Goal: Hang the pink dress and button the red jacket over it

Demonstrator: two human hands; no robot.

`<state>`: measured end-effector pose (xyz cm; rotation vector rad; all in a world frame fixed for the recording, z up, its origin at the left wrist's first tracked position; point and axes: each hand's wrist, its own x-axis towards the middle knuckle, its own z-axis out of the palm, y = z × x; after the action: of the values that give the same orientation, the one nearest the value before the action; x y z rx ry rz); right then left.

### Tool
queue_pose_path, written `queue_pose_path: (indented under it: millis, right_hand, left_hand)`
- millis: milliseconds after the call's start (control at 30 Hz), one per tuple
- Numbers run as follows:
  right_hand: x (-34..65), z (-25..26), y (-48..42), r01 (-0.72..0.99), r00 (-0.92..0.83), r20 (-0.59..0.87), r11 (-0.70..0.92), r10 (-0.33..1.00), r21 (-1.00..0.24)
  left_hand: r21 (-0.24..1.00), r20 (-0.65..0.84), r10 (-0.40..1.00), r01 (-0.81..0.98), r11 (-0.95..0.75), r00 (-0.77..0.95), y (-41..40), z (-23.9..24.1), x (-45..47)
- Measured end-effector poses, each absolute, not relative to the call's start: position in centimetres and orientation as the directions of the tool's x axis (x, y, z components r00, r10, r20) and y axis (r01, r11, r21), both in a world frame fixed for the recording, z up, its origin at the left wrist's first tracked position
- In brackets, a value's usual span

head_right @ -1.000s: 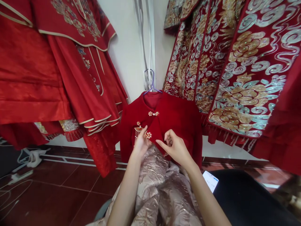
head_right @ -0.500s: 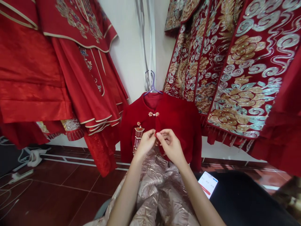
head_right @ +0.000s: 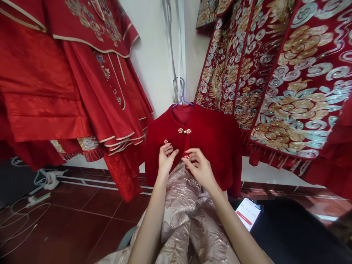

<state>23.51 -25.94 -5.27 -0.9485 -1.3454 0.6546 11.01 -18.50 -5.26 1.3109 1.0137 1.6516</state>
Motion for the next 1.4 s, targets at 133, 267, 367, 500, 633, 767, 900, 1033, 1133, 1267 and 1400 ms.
queue_pose_path:
  millis: [133, 267, 367, 500, 633, 767, 900, 1033, 1133, 1267, 1400]
  right_hand:
    - [22.1, -5.9, -24.0, 0.15, 0.07, 0.487, 0.474, 0.87, -0.868]
    - [21.0, -4.7, -22.3, 0.134, 0.06, 0.509, 0.498, 0.859, -0.856]
    - [20.6, -3.9, -21.3, 0.136, 0.047, 0.536, 0.526, 0.843, -0.839]
    - [20.8, -3.9, -19.7, 0.197, 0.058, 0.559, 0.539, 0.827, -0.819]
    - [21.1, -4.4, -18.4, 0.314, 0.093, 0.58, 0.529, 0.809, -0.788]
    - [21.0, -4.5, -18.0, 0.438, 0.132, 0.641, 0.535, 0.756, -0.722]
    - [20.6, -4.5, -18.0, 0.472, 0.101, 0.656, 0.544, 0.748, -0.694]
    - [20.6, -4.4, -17.6, 0.472, 0.124, 0.679, 0.56, 0.723, -0.682]
    - [20.6, -4.1, -17.5, 0.481, 0.09, 0.693, 0.578, 0.715, -0.659]
    - [20.7, -3.7, -17.6, 0.522, 0.072, 0.704, 0.575, 0.706, -0.63]
    - [20.7, -3.5, -17.4, 0.567, 0.037, 0.722, 0.581, 0.69, -0.584]
  left_hand:
    - [0.902, 0.343, 0.913, -0.193, -0.385, -0.221, -17.5, -5.7, 9.8]
    - [0.903, 0.298, 0.934, -0.261, -0.343, -0.195, -17.1, -5.9, 8.9]
    - [0.903, 0.256, 0.96, -0.326, -0.28, -0.116, -17.1, -5.8, 8.6]
    - [0.914, 0.225, 0.969, -0.323, -0.247, -0.103, -17.2, -5.0, 8.7]
    - [0.914, 0.201, 0.977, -0.345, -0.215, -0.078, -17.5, -4.3, 8.8]
    - [0.899, 0.158, 0.987, -0.409, -0.156, -0.027, -17.6, -4.2, 8.8]
    - [0.892, 0.154, 0.988, -0.425, -0.152, -0.031, -17.6, -4.2, 8.6]
    - [0.894, 0.148, 0.989, -0.426, -0.14, -0.014, -17.7, -3.8, 8.6]
    - [0.9, 0.145, 0.989, -0.415, -0.134, -0.005, -17.7, -3.6, 8.7]
    - [0.915, 0.145, 0.989, -0.376, -0.143, -0.024, -17.5, -3.7, 8.8]
    - [0.923, 0.199, 0.979, -0.326, -0.204, -0.05, -17.0, -4.2, 8.7]
